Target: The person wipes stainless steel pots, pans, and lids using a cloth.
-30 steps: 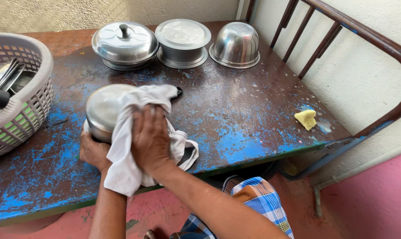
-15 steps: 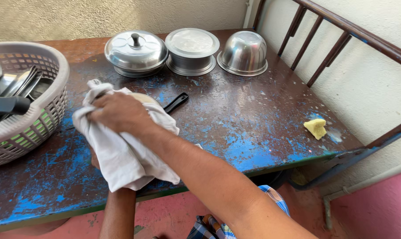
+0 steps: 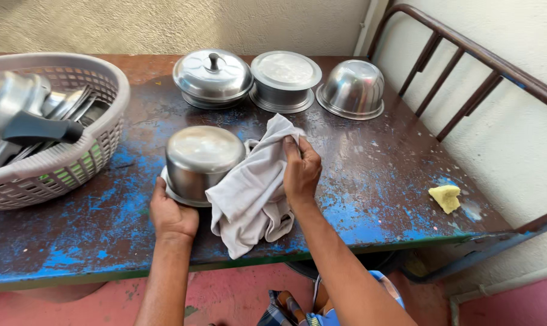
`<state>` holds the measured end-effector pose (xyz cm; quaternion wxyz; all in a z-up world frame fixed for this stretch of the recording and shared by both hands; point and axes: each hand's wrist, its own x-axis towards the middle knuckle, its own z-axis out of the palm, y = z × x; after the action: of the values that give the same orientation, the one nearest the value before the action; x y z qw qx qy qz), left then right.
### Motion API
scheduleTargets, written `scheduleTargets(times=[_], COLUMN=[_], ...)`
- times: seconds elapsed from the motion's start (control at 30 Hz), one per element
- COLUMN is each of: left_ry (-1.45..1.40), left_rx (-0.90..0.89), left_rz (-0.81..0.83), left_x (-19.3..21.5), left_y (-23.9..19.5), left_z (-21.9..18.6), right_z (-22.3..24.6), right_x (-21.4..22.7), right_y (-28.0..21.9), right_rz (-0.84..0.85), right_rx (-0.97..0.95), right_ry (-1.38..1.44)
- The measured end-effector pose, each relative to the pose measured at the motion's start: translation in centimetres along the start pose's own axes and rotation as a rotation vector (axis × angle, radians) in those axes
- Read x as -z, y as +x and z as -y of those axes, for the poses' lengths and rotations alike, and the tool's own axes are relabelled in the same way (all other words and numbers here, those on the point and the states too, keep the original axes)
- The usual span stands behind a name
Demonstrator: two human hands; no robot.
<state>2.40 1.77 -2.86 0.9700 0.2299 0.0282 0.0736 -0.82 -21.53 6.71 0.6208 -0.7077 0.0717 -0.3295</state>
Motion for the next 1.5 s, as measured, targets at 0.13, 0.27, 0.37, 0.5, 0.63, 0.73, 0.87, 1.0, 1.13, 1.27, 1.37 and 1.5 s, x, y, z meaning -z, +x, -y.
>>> scheduleTargets(times=[0.13, 0.27, 0.37, 0.5, 0.63, 0.73, 0.87, 1.0, 1.13, 1.27, 1.37, 1.5], left_ry=[0.028, 0.05, 0.01, 0.018, 0.187, 0.075, 0.179, 0.708, 1.54, 1.199, 1.383, 0.981], left_rx=[0.201, 0.245, 0.303, 0.327, 0.248, 0.185, 0.122, -0.145, -0.419, -0.201, -0.351, -0.431], left_rz=[0.068, 0.148, 0.13, 0.07, -0.075, -0.223, -0.255, -0.129, -0.038, -0.055, -0.077, 0.072], left_x=[-1.6, -2.3, -1.4, -0.3, -0.9, -1.9, -1.8, 0.7, 2.7, 2.7, 1.6, -0.8], left_y=[-2.8, -4.6, -5.0, -4.7, -4.5, -4.7, -4.9, -4.2, -2.7, -2.5, -3.7, -5.4], left_z=[-1.1, -1.2, -0.8, -0.2, 0.0, 0.4, 1.4, 1.4, 1.2, 2.1, 1.9, 1.0], right_z=[0.9, 2.5, 4.0, 4.4, 1.7, -0.8, -2.3, -1.5, -0.3, 0.2, 1.1, 2.9], right_x=[-0.3, -1.3, -1.5, -0.7, -0.9, -2.3, -3.6, -3.9, -3.2, -2.7, -2.5, -2.8], right_y=[-4.4, -8.9, -10.2, -10.7, -10.0, -7.5, -3.5, -5.6, -10.2, -10.2, -9.2, -8.8], right_rz=[0.211, 0.416, 0.464, 0.466, 0.323, 0.156, 0.099, 0.112, 0.147, 0.272, 0.344, 0.309], right_rx=[0.584, 0.887, 0.87, 0.787, 0.599, 0.283, -0.065, -0.117, 0.372, 0.572, 0.702, 0.95], right_ry=[-0.195, -0.29, -0.303, -0.271, -0.136, -0.171, -0.443, -0.322, -0.284, -0.381, -0.439, -0.442])
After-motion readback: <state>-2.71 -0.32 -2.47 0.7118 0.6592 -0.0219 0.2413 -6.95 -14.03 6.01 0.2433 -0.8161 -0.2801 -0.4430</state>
